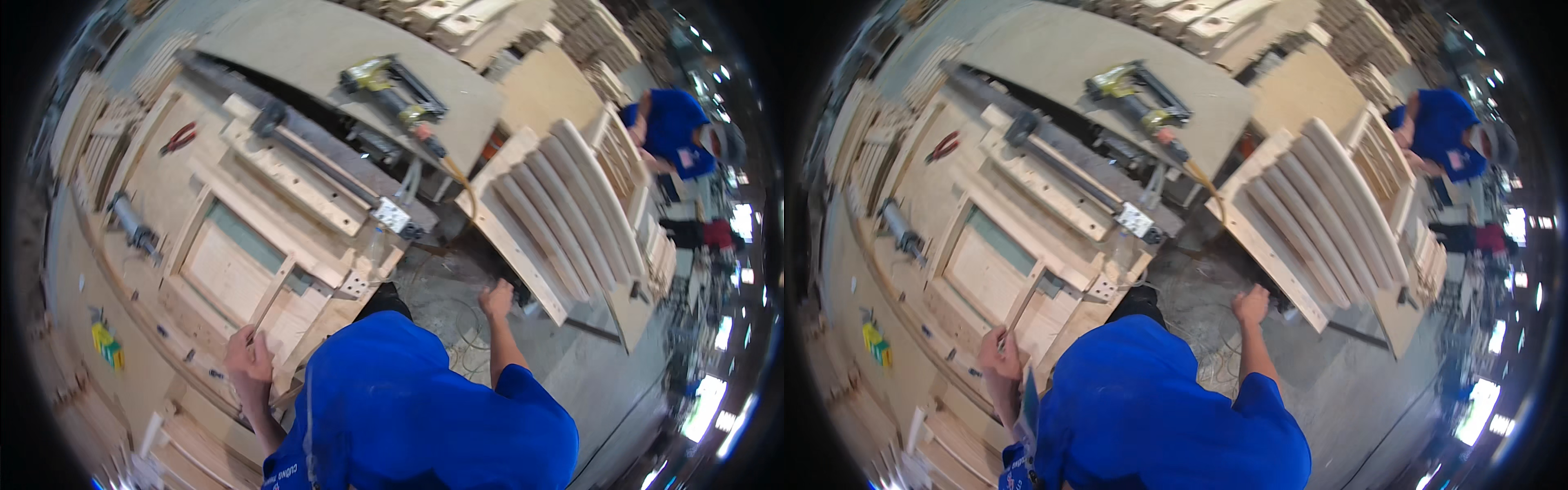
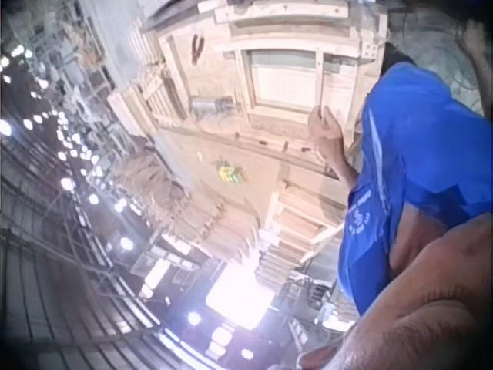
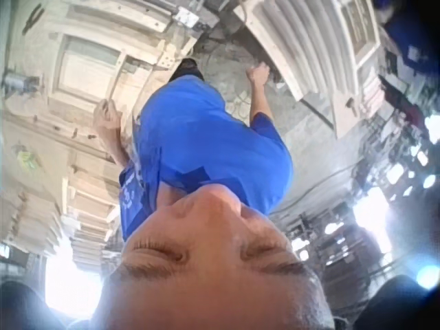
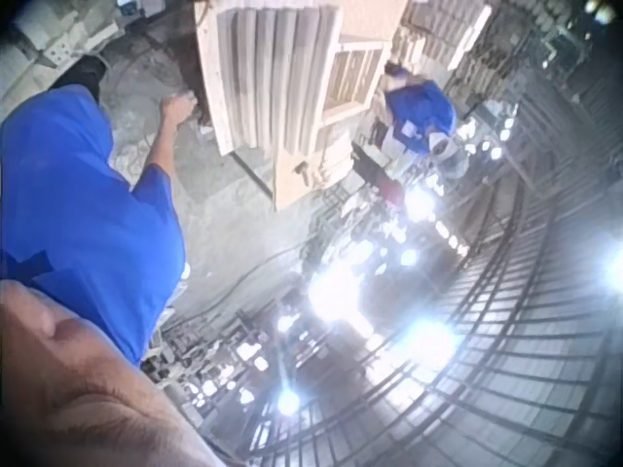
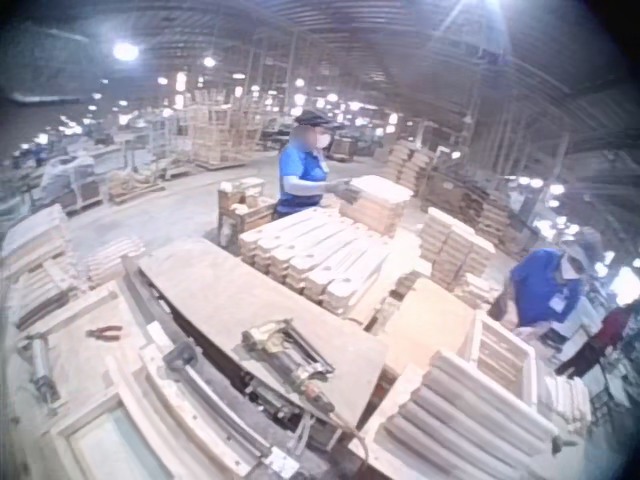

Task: The person assembles wooden chair frames by aligning wooden pieces on a jig and fastening them with a pneumatic nail gun. The person repeatedly picks up components, positions them, and uses the nail gun to secure joints before moving the assembled frame aside.

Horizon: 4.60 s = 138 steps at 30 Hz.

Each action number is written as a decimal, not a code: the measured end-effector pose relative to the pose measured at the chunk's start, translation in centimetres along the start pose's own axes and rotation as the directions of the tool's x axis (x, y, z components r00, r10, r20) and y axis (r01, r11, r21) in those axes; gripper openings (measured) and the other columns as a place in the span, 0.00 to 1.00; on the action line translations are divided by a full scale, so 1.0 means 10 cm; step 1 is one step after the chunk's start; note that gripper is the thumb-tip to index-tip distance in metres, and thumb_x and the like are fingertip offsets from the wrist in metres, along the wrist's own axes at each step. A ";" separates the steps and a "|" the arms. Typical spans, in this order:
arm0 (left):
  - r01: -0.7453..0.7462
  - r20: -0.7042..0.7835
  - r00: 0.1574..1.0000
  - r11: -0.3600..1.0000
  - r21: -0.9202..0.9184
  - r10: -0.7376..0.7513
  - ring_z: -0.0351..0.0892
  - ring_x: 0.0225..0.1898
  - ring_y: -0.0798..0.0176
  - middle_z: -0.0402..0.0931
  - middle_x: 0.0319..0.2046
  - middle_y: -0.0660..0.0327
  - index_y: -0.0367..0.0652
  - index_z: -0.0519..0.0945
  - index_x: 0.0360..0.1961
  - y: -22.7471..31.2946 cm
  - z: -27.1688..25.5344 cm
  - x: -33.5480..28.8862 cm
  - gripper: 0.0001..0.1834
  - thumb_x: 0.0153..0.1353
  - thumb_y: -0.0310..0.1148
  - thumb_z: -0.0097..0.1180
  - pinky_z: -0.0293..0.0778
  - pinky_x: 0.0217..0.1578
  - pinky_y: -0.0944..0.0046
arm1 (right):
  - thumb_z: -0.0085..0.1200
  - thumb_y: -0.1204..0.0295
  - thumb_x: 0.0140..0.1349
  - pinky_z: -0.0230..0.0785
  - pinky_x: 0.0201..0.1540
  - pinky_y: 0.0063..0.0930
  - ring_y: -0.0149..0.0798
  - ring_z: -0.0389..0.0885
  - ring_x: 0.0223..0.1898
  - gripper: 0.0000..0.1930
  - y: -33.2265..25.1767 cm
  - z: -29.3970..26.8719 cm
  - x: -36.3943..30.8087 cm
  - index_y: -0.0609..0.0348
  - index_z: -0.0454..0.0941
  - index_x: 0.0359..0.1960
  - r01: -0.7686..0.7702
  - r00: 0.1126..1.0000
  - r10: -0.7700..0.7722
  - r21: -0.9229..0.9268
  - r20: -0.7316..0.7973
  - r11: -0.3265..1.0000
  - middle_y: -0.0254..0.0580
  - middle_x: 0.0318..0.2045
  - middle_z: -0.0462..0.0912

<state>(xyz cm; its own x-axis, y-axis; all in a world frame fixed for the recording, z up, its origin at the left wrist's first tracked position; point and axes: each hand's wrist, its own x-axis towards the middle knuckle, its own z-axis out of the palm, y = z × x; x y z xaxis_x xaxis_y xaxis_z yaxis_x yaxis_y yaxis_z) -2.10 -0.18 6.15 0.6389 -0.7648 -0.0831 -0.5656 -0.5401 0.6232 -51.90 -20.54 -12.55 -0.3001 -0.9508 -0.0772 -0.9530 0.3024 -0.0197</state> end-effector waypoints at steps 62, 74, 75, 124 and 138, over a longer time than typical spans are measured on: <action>0.226 -0.020 0.665 0.227 -0.947 -0.746 0.86 0.35 0.52 0.84 0.34 0.48 0.32 0.78 0.55 -1.04 0.06 1.59 0.28 0.78 0.52 0.52 0.77 0.40 0.50 | 0.46 0.36 0.78 0.74 0.23 0.25 0.30 0.79 0.18 0.37 -6.83 -1.85 -2.43 0.65 0.82 0.55 0.437 -0.305 -0.722 0.765 0.621 0.474 0.36 0.18 0.79; 0.211 0.017 0.688 0.177 -0.961 -0.726 0.86 0.39 0.55 0.85 0.37 0.49 0.33 0.78 0.59 -1.07 0.09 1.60 0.29 0.78 0.52 0.52 0.78 0.43 0.53 | 0.44 0.39 0.79 0.75 0.21 0.24 0.29 0.80 0.16 0.35 -6.78 -1.86 -2.53 0.65 0.81 0.54 0.462 -0.269 -0.735 0.753 0.623 0.469 0.35 0.17 0.79; 0.205 0.014 0.689 0.177 -0.963 -0.724 0.86 0.39 0.55 0.85 0.37 0.49 0.33 0.78 0.59 -1.07 0.08 1.60 0.29 0.78 0.52 0.52 0.78 0.43 0.53 | 0.44 0.38 0.79 0.75 0.21 0.24 0.29 0.80 0.16 0.36 -6.78 -1.87 -2.55 0.65 0.81 0.54 0.469 -0.267 -0.735 0.751 0.623 0.465 0.34 0.17 0.79; 0.099 0.097 0.991 0.994 -0.052 -0.094 0.85 0.49 0.42 0.86 0.45 0.46 0.39 0.86 0.51 -0.58 0.73 0.64 0.18 0.79 0.42 0.52 0.78 0.52 0.50 | 0.58 0.53 0.77 0.79 0.34 0.35 0.36 0.86 0.30 0.21 -0.02 -1.59 -0.80 0.63 0.81 0.50 -0.334 0.573 -0.082 0.323 0.816 0.885 0.45 0.34 0.86; -0.018 -0.089 0.995 0.948 0.317 0.049 0.83 0.53 0.38 0.85 0.47 0.43 0.37 0.85 0.53 -0.36 -0.34 -0.06 0.19 0.70 0.41 0.64 0.77 0.57 0.46 | 0.56 0.56 0.67 0.76 0.52 0.60 0.64 0.86 0.48 0.21 0.53 0.60 0.55 0.65 0.86 0.42 0.228 0.951 -0.176 -0.188 0.254 0.955 0.67 0.43 0.86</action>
<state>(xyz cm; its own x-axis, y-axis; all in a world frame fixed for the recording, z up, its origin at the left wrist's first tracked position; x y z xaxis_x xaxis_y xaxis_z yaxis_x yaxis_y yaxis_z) 1.26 3.41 6.61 0.6543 -0.7561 0.0174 -0.7133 -0.6094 0.3462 -58.36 -23.73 -19.10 -0.1066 -0.9404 -0.3230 -0.9867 0.0598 0.1514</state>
